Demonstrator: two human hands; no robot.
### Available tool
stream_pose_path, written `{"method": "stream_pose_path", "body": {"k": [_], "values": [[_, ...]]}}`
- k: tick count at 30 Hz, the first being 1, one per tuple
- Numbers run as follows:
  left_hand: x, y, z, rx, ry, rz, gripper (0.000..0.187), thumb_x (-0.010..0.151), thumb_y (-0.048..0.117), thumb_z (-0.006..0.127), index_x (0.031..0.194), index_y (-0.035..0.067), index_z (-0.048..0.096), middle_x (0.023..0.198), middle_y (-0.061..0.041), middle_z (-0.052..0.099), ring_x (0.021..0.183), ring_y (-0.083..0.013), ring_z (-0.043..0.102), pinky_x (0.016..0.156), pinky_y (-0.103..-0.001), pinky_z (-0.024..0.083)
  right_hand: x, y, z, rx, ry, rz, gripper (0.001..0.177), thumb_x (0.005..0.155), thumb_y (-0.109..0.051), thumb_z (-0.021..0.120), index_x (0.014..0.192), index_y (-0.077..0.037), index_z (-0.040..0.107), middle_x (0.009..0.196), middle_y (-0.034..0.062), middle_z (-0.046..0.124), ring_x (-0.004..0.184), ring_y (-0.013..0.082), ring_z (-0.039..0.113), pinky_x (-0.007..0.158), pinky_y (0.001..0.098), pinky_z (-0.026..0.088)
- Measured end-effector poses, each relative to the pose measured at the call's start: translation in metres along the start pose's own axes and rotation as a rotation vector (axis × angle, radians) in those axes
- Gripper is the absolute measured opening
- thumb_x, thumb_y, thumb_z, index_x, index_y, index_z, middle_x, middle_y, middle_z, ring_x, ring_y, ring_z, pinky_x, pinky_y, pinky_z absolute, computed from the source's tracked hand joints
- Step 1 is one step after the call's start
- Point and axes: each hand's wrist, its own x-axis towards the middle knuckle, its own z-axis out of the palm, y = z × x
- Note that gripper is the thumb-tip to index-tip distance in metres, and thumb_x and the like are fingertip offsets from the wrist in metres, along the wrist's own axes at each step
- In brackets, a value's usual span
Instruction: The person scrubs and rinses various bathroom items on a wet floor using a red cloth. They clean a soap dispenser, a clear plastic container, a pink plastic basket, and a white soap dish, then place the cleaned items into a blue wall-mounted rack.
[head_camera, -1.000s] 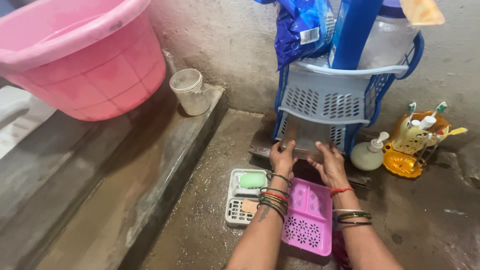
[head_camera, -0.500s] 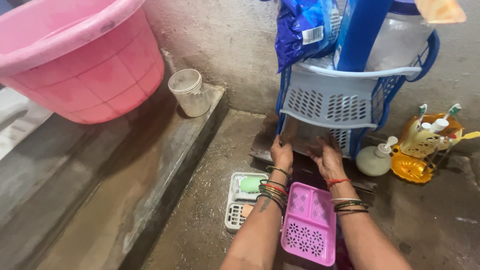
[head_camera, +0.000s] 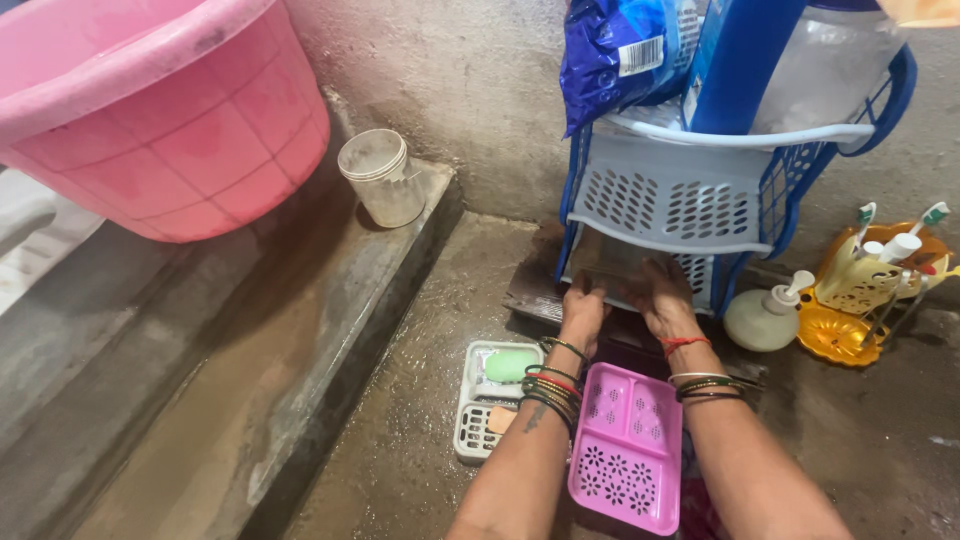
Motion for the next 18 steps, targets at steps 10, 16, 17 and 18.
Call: {"method": "stream_pose_path", "body": {"k": [10, 16, 17, 18], "values": [[-0.011, 0.005, 0.006, 0.023, 0.014, -0.035, 0.066, 0.094, 0.02, 0.062, 0.155, 0.01, 0.041, 0.137, -0.009, 0.059, 0.112, -0.0177, 0.06, 0.082, -0.03, 0.056, -0.011, 0.004, -0.003, 0.053, -0.075, -0.099, 0.054, 0.098, -0.011, 0.063, 0.149, -0.008, 0.043, 0.131, 0.0139, 0.06, 0.106, 0.0296, 0.07, 0.082, 0.0552, 0.061], [-0.022, 0.016, 0.008, -0.023, -0.025, -0.093, 0.072, 0.093, 0.02, 0.058, 0.16, 0.015, 0.031, 0.155, -0.008, 0.048, 0.134, -0.0221, 0.051, 0.095, -0.036, 0.051, -0.007, 0.0, 0.009, -0.283, 0.141, -0.09, 0.063, 0.095, -0.018, 0.066, 0.151, -0.009, 0.039, 0.132, 0.0139, 0.059, 0.107, 0.0328, 0.066, 0.078, 0.0504, 0.061], [-0.023, 0.018, 0.009, -0.021, -0.019, -0.097, 0.072, 0.094, 0.02, 0.058, 0.16, 0.015, 0.029, 0.156, -0.008, 0.046, 0.134, -0.0223, 0.051, 0.097, -0.037, 0.051, -0.004, 0.002, 0.007, -0.382, 0.166, -0.108, 0.065, 0.095, -0.021, 0.066, 0.153, -0.007, 0.04, 0.132, 0.0166, 0.06, 0.108, 0.0338, 0.065, 0.078, 0.0485, 0.061], [-0.024, 0.019, 0.008, -0.02, -0.014, -0.102, 0.072, 0.095, 0.02, 0.059, 0.161, 0.014, 0.028, 0.157, -0.008, 0.045, 0.135, -0.0224, 0.051, 0.098, -0.037, 0.052, 0.0, 0.005, 0.004, -0.425, 0.177, -0.134, 0.067, 0.096, -0.023, 0.067, 0.154, -0.005, 0.038, 0.135, 0.0167, 0.059, 0.11, 0.0336, 0.066, 0.078, 0.0471, 0.06]]}}
